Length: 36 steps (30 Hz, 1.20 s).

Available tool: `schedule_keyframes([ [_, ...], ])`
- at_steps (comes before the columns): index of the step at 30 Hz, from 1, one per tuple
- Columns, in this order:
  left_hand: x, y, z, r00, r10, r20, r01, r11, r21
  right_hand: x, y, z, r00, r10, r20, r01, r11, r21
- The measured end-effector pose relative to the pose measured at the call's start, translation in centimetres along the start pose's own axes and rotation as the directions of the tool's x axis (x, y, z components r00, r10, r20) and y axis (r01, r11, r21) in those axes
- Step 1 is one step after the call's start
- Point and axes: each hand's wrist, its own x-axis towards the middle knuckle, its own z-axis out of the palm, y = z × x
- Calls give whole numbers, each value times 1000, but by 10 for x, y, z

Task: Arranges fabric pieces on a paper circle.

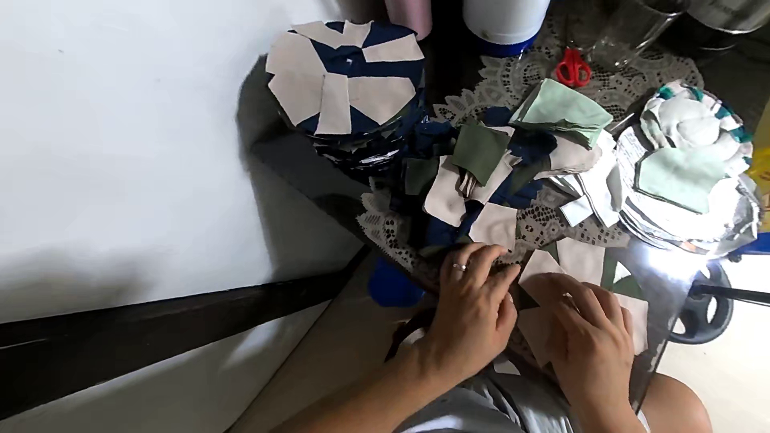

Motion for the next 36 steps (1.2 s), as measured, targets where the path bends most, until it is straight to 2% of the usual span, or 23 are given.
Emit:
schedule_keyframes([
  [7,0,10,5,999,-26,39,26,1000,18,-3,-1,2,1000,8,-21,-8,1000,0],
  [17,-4,5,8,999,45,7,-45,999,9,-4,-2,3,999,1,-36,-1,1000,-2],
  [27,14,8,4,995,-101,-19,101,994,40,-3,-5,1,1000,4,-26,-5,1000,-30],
  [31,18,9,11,993,-93,-69,99,990,97,-1,-6,0,1000,6,-2,-6,999,-49],
  [36,18,2,2,994,-55,-97,54,998,-22,-5,-11,-10,998,28,-61,-29,999,-29],
])
